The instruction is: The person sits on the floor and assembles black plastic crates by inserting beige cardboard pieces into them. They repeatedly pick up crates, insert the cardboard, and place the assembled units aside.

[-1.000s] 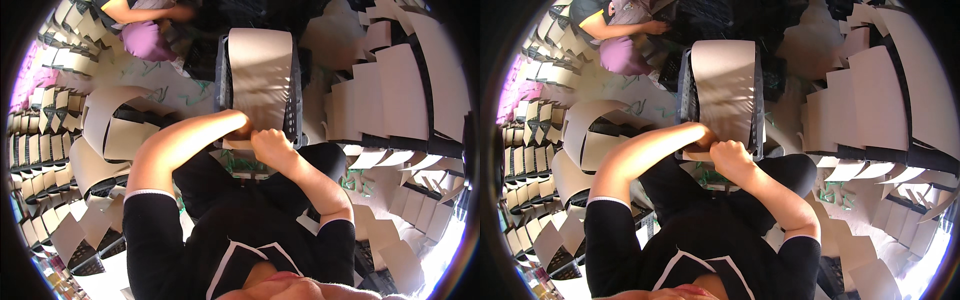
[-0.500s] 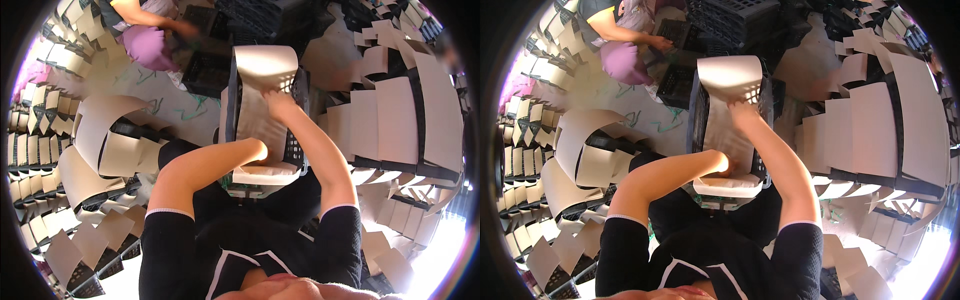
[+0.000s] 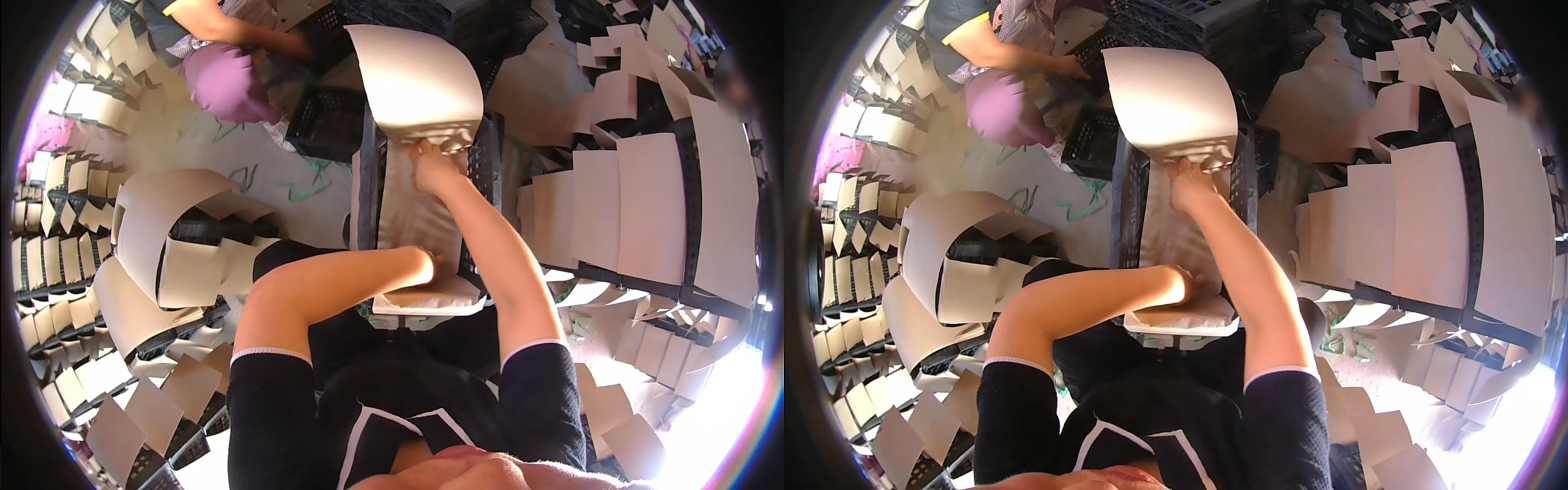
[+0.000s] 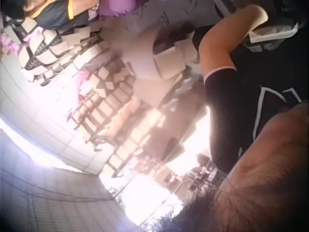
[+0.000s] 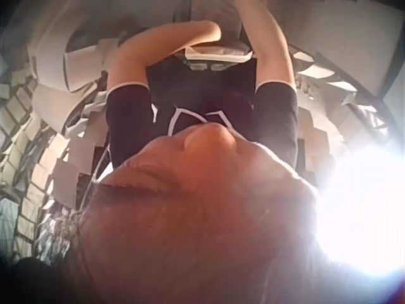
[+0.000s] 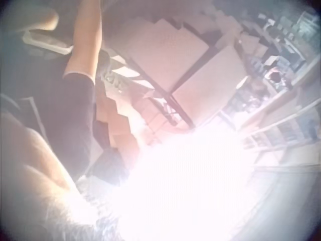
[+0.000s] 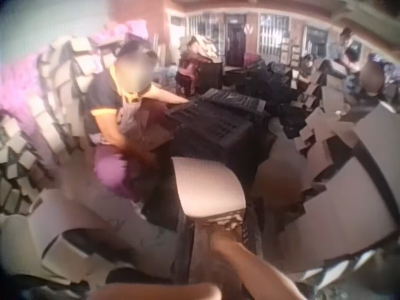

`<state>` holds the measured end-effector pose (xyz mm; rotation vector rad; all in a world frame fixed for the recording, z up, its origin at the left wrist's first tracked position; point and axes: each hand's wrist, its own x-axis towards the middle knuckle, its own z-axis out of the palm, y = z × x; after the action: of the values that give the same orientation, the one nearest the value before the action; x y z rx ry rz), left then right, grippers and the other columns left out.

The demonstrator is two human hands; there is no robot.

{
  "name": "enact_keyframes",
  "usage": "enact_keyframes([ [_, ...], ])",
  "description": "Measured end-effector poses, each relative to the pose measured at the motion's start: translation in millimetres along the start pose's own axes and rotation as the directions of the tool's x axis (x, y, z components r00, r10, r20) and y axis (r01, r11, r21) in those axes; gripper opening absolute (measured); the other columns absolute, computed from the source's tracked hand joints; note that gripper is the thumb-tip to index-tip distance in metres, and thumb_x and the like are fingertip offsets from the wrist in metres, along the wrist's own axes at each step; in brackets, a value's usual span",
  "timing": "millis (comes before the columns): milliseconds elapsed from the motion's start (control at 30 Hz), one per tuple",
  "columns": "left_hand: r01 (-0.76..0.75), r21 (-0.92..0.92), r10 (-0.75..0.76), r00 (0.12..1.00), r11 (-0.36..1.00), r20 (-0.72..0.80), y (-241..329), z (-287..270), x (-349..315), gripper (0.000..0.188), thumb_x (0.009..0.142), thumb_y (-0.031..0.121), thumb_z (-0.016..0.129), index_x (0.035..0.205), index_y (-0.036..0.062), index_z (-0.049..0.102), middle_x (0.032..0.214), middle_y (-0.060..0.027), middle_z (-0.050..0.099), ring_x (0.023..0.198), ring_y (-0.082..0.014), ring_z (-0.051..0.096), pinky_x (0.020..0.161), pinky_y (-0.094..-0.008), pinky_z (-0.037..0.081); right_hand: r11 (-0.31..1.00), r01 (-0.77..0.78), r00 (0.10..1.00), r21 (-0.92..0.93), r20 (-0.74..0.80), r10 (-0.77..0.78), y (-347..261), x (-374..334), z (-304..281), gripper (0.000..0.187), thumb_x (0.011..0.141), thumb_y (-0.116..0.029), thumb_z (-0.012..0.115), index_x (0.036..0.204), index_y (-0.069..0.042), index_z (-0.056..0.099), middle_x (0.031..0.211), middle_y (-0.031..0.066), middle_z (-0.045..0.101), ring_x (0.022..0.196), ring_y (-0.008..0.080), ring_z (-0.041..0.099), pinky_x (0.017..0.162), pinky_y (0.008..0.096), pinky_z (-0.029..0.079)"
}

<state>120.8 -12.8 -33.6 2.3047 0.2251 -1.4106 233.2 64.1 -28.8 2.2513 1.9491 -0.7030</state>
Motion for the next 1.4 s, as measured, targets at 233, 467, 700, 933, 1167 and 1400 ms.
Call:
enact_keyframes([
  [233,0.102,0.121,-0.054,0.935,0.987,-0.351,-35,-52,10,0.044,0.083,0.022,0.054,0.127,0.0180,0.051,0.140,-0.0061,0.041,0.123,-0.0284,0.045,0.094,-0.0393,0.043,0.949,-0.262,0.965,0.176,0.077,0.252,-2,-8,-38,0.030,0.081,-0.008,0.048,0.105,-0.001,0.064,0.114,0.0224,0.058,0.107,0.0347,0.056,0.091,0.0435,0.045],
  [467,0.367,-0.094,-0.357,0.762,0.926,-0.540,-89,-88,79,0.052,0.087,0.031,0.052,0.136,0.0196,0.040,0.144,-0.0058,0.035,0.125,-0.0216,0.044,0.090,-0.0366,0.044,0.908,-0.264,0.941,0.326,-0.121,0.317,26,11,-12,0.031,0.082,-0.017,0.047,0.100,-0.003,0.068,0.113,0.0209,0.060,0.109,0.0366,0.055,0.093,0.0421,0.044],
  [700,0.233,-0.581,-0.574,0.634,0.780,-0.517,-93,-90,72,0.057,0.087,0.036,0.050,0.139,0.0204,0.033,0.145,-0.0043,0.031,0.129,-0.0221,0.035,0.100,-0.0437,0.034,0.910,-0.284,0.936,0.302,-0.119,0.332,22,10,-10,0.039,0.088,-0.031,0.045,0.117,-0.009,0.058,0.120,0.0151,0.056,0.110,0.0333,0.053,0.094,0.0415,0.042],
  [933,0.325,-0.381,-0.499,0.631,0.865,-0.594,-82,-98,25,0.060,0.085,0.040,0.055,0.138,0.0228,0.033,0.139,-0.0071,0.032,0.127,-0.0289,0.029,0.098,-0.0538,0.031,0.918,0.361,0.706,-0.162,-0.595,-0.383,-2,-24,-56,0.026,0.081,-0.012,0.052,0.106,-0.011,0.061,0.111,0.0042,0.057,0.109,0.0233,0.051,0.092,0.0394,0.042],
  [1167,0.314,-0.349,-0.469,0.637,0.883,-0.612,-77,-105,18,0.059,0.084,0.041,0.059,0.136,0.0242,0.037,0.130,-0.0137,0.033,0.121,-0.0325,0.034,0.094,-0.0487,0.037,0.836,0.235,0.531,-0.495,-0.656,-0.537,26,-2,-91,0.044,0.081,-0.018,0.058,0.123,-0.010,0.046,0.125,0.0084,0.047,0.113,0.0236,0.047,0.095,0.0379,0.038],
  [1400,0.305,-0.335,-0.452,0.641,0.892,-0.620,-83,-95,22,0.058,0.084,0.036,0.057,0.137,0.0222,0.036,0.134,-0.0149,0.035,0.127,-0.0313,0.030,0.098,-0.0453,0.035,0.977,0.165,0.932,-0.136,-0.302,-0.199,14,9,-102,0.037,0.087,-0.042,0.052,0.088,-0.005,0.052,0.086,0.0150,0.064,0.079,0.0320,0.063,0.066,0.0418,0.050],
])
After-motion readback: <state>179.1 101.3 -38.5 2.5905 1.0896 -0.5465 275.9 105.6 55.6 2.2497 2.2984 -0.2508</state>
